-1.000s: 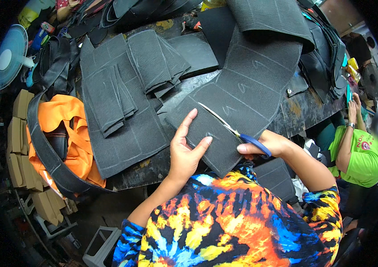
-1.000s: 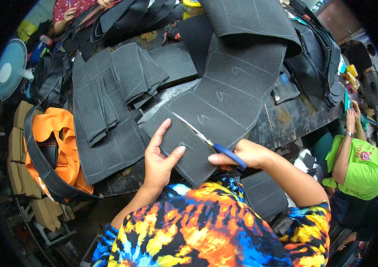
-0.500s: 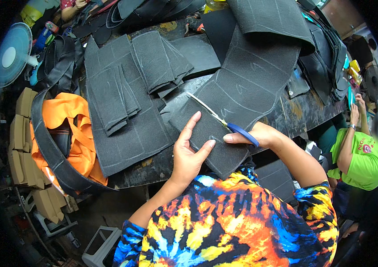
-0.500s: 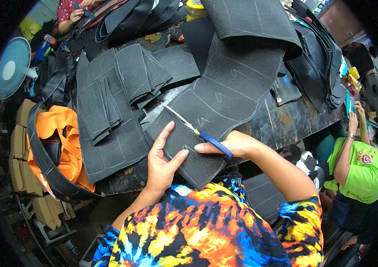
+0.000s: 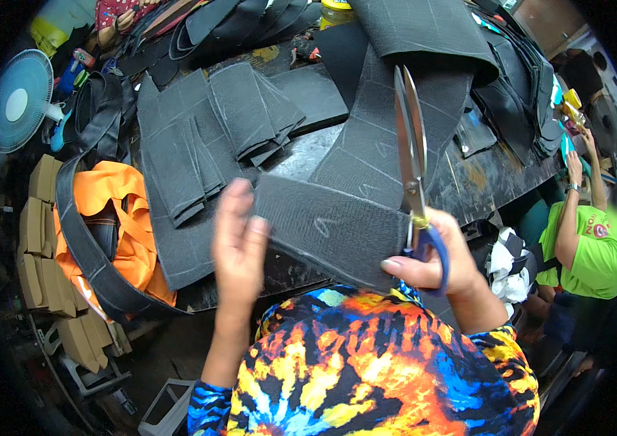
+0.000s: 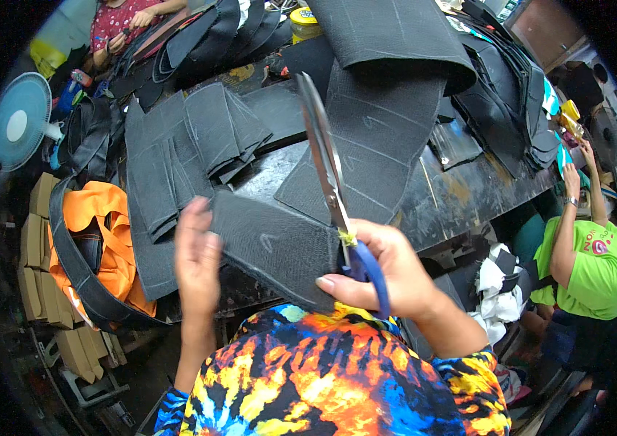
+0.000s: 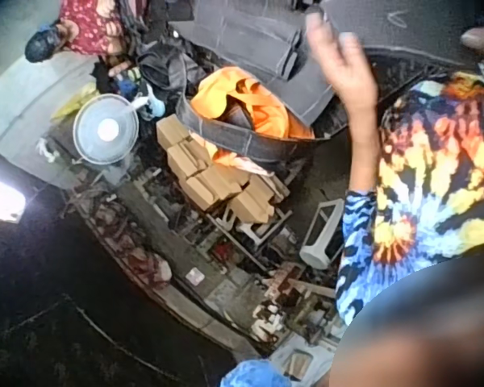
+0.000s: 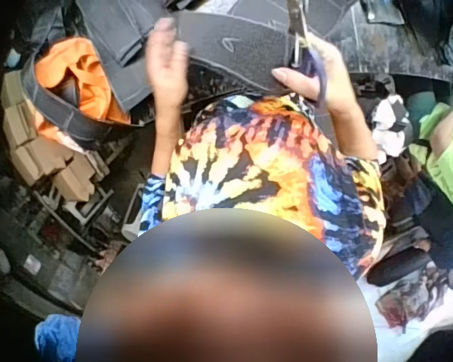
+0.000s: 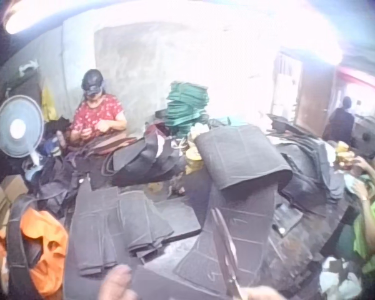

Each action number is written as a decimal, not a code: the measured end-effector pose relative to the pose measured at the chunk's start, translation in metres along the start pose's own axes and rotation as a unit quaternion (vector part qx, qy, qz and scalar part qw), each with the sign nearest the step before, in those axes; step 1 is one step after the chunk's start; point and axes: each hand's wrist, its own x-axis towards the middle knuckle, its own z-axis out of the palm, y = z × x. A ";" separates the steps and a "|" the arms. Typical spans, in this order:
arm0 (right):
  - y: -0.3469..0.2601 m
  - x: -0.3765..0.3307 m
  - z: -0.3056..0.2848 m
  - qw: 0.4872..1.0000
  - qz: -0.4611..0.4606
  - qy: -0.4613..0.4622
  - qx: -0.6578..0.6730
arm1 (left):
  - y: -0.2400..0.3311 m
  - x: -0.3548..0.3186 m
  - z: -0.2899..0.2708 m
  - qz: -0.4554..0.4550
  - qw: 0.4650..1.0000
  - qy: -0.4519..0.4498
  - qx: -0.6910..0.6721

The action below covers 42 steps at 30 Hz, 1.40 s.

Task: The person uses scissors to cut a large sheet of black material into smaller rectangular pieces. They repeatedly position the material, cut along marked lines, and set the cut pieces aside on the table.

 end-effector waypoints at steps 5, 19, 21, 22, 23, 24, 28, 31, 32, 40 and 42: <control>-0.021 0.030 -0.030 0.993 -0.003 -0.112 0.042 | 0.035 0.027 -0.005 0.143 0.978 -0.131 0.078; 0.095 -0.022 -0.028 0.978 0.095 -0.185 0.024 | -0.005 0.049 0.051 -0.023 0.959 0.032 -0.280; 0.097 -0.033 -0.026 0.982 0.039 -0.181 0.027 | -0.004 0.053 0.051 -0.009 0.964 0.043 -0.264; 0.097 -0.035 -0.023 0.986 0.017 -0.164 0.003 | -0.002 0.054 0.050 0.007 0.969 0.050 -0.241; 0.095 -0.036 -0.021 0.987 0.015 -0.156 -0.023 | -0.001 0.055 0.049 0.017 0.973 0.063 -0.221; 0.092 -0.035 -0.020 0.987 0.007 -0.150 -0.053 | 0.001 0.056 0.047 0.016 0.978 0.065 -0.200; 0.084 -0.027 -0.009 0.989 0.002 -0.116 -0.090 | 0.007 0.050 0.046 0.056 0.985 0.055 -0.156; 0.084 -0.025 -0.002 0.994 0.027 -0.086 -0.067 | 0.008 0.046 0.044 0.057 0.985 0.054 -0.155; 0.084 -0.026 -0.002 0.993 0.045 -0.086 -0.068 | 0.008 0.046 0.043 0.067 0.986 0.060 -0.144; 0.085 -0.033 -0.008 0.989 0.064 -0.125 -0.040 | 0.004 0.041 0.038 0.086 0.991 0.060 -0.082; 0.085 -0.027 -0.008 0.989 0.018 -0.145 -0.012 | 0.005 0.039 0.040 0.064 0.990 0.048 -0.116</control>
